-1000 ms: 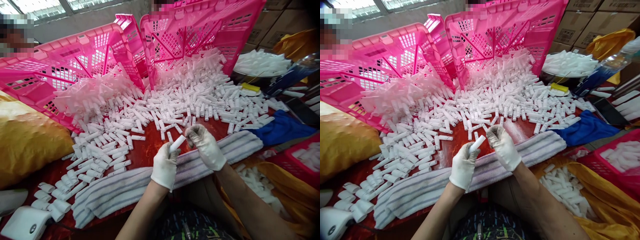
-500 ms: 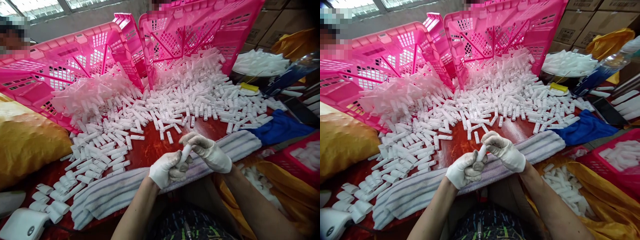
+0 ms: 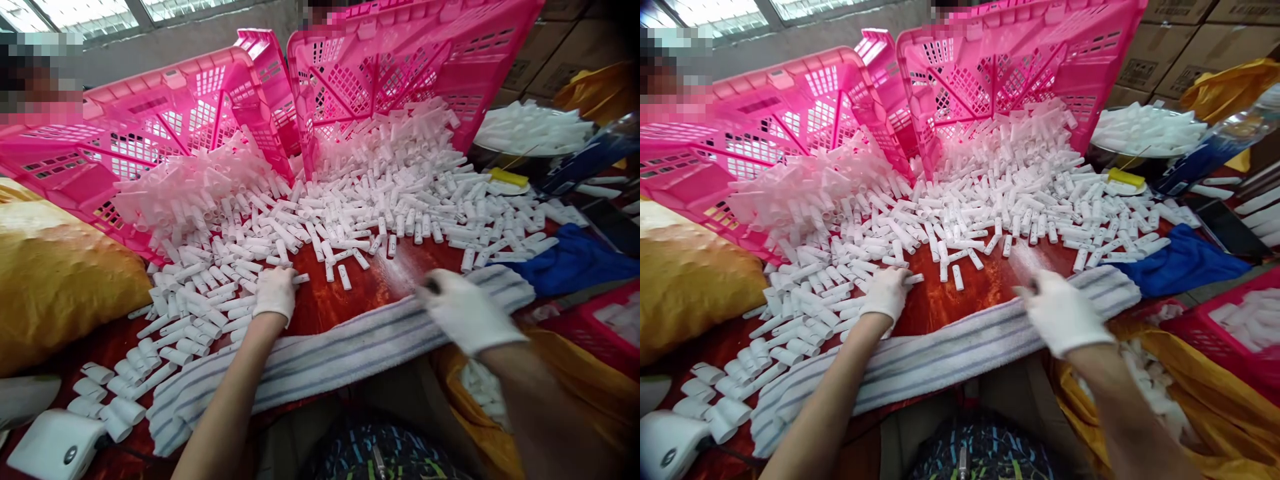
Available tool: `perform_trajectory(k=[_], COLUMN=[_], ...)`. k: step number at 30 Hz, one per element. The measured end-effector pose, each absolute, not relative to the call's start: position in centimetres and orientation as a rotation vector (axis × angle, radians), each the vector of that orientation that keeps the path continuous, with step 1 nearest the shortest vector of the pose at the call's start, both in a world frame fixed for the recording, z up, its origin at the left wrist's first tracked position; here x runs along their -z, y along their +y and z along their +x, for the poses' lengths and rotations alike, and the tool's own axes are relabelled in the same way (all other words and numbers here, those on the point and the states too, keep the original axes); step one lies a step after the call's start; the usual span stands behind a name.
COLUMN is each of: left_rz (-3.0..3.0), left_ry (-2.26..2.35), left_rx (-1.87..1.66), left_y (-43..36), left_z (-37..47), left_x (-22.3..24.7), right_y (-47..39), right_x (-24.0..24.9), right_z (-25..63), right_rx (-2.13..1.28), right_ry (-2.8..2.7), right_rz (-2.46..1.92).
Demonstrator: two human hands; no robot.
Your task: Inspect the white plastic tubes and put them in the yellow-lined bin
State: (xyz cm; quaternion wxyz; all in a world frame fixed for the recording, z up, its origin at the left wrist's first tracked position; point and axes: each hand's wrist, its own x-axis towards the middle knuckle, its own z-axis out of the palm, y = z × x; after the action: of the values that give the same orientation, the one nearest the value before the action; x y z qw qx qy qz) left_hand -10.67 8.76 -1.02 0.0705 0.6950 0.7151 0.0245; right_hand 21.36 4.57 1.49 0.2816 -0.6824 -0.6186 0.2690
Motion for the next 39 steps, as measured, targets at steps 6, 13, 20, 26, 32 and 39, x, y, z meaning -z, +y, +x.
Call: perform_trajectory(k=[6,13,20,26,32,39], left_rz=[1.685,1.423,1.622,1.786,1.433,1.678], left_ry=[1.811,1.608,1.561,1.567,1.67,1.669], left_rx=[-0.772,-1.044,-1.12,-1.202,-1.143,-1.287], left_y=[5.6,3.1,1.4,0.7,0.6,0.9], left_z=[-6.3,-4.1,-2.3,-1.2,0.4,-0.1], left_x=[2.0,1.7,0.1,0.1,-0.6,0.9], right_y=[8.9,7.8,8.0,7.7,5.4,5.3], right_x=[0.9,0.1,-1.5,-1.1,-1.8,-1.4], right_z=[9.3,13.7,14.0,13.7,12.2,13.3], right_rx=[-0.6,-1.234,-1.435,-1.142,-1.251,-1.249], right_ry=[-2.068,-1.261,-0.934,-1.007,-1.153,-0.897], right_rz=[-2.055,-1.363,-1.172,-1.341,-1.246,-1.125])
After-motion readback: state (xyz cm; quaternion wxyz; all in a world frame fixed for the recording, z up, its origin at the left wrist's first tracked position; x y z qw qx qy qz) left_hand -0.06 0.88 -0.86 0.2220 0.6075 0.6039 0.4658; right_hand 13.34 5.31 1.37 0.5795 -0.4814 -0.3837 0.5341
